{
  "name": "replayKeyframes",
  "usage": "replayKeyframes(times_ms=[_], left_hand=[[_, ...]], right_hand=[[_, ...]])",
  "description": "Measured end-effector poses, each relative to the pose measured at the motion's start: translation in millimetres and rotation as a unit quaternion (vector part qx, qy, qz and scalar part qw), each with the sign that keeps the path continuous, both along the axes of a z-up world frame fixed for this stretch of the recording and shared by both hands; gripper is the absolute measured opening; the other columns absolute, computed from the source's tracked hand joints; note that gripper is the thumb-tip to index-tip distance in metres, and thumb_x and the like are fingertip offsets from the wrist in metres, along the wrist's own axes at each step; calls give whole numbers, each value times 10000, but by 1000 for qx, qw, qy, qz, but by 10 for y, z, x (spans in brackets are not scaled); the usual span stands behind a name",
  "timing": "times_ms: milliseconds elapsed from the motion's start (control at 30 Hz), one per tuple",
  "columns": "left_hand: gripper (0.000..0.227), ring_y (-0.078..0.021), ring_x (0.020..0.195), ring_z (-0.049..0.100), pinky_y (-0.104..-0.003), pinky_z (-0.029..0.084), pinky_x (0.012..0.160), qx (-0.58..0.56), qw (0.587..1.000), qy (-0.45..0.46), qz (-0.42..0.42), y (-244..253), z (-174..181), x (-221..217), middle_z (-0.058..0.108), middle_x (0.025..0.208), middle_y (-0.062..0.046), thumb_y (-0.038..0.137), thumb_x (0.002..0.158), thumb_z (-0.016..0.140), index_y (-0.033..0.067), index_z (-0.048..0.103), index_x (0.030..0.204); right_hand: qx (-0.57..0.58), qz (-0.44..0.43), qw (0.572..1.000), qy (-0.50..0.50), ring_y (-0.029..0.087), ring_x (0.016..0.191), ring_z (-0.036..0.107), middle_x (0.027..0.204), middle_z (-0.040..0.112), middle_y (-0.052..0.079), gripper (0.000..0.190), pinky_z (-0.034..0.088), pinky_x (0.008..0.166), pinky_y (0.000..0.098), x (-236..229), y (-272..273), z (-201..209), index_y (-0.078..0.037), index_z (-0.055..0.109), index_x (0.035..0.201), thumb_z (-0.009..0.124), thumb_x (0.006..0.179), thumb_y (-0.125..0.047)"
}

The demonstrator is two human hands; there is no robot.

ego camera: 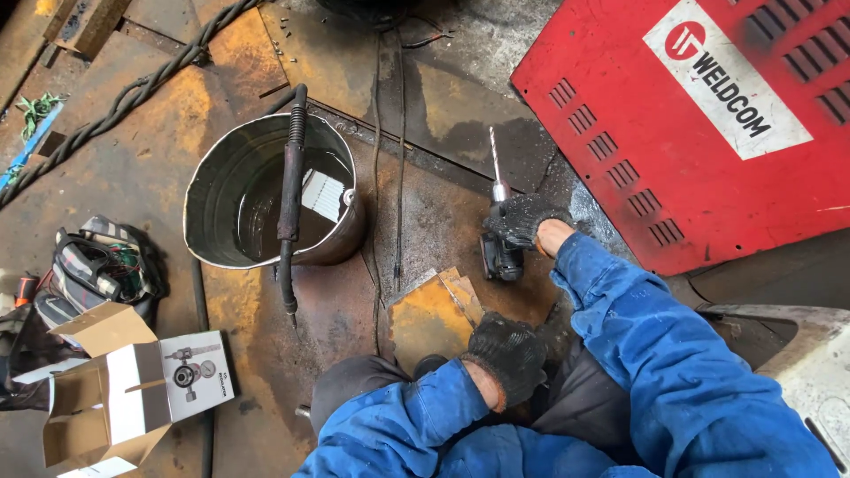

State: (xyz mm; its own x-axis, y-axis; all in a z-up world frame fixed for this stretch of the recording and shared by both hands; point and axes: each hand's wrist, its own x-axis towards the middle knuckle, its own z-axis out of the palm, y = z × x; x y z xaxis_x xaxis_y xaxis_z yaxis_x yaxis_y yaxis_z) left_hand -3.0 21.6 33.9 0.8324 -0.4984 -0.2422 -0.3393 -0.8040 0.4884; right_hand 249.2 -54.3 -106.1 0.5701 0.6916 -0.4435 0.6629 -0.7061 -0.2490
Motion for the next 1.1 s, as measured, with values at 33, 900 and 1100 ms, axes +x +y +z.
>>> replayKeyframes(times_ms=[33,900,1100], left_hand=[[320,-380,844,688,-571,471,799,5,1000,0,0,-2,-4,-2,724,910,-162,422,812,726,110,785,856],[308,-396,859,684,-577,480,805,-23,999,-26,10,-13,-189,-34,718,917,-179,392,794,737,99,786,875],[315,-396,867,687,-572,477,834,-9,1000,-6,11,-10,-118,-14,723,930,-179,395,811,733,95,786,894]], right_hand=[[4,-21,1000,9,378,1022,690,1092,741,126,410,559,906,487,11,-5,-53,-188,754,1009,506,952,-510],[29,-71,996,46,392,969,691,1044,745,179,472,550,881,503,8,-12,-84,-122,757,1008,550,943,-541],[35,-99,993,61,395,941,699,1020,736,200,500,559,859,495,-18,2,24,-107,742,1026,568,933,-567]])
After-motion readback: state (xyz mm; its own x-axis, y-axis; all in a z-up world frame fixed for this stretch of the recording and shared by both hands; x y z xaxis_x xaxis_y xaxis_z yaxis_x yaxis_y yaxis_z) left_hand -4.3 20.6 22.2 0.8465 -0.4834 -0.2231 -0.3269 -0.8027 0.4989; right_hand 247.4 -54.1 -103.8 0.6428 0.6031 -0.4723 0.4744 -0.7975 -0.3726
